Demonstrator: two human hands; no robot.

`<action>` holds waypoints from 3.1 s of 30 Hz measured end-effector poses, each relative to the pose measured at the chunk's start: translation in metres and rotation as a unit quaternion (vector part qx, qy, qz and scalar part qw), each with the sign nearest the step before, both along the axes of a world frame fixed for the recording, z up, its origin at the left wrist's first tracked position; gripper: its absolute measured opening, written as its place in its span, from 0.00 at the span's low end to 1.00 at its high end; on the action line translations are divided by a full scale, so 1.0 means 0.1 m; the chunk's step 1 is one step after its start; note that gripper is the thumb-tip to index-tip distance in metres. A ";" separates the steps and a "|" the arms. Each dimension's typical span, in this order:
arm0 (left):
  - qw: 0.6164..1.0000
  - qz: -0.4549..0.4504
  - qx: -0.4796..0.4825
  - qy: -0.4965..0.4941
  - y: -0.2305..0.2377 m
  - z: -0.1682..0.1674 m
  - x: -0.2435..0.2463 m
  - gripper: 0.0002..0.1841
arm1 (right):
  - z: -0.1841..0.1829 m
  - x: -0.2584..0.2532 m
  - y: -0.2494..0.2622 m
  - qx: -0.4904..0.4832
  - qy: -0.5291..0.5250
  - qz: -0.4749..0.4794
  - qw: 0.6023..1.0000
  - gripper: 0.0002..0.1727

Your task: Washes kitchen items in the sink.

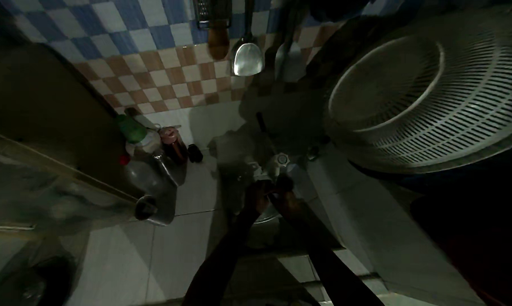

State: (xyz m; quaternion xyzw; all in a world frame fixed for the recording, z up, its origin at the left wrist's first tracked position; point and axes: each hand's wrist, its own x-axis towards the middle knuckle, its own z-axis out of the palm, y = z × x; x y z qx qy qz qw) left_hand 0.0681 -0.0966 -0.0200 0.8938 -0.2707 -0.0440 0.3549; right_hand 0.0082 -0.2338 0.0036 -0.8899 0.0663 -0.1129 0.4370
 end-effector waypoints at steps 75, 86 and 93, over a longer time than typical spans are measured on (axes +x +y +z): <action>0.974 0.060 -0.196 0.091 0.34 -0.14 0.00 0.24 | -0.33 -0.05 -0.30 0.020 0.160 -0.104 0.981 0.23; 0.953 0.217 -0.122 0.173 0.50 -0.13 -0.14 0.24 | -0.75 -0.10 0.12 0.140 0.336 -0.210 0.907 0.58; 0.958 0.141 -0.031 0.246 0.76 0.02 -0.13 0.31 | -0.52 0.10 0.11 -0.024 0.385 -0.158 0.909 0.42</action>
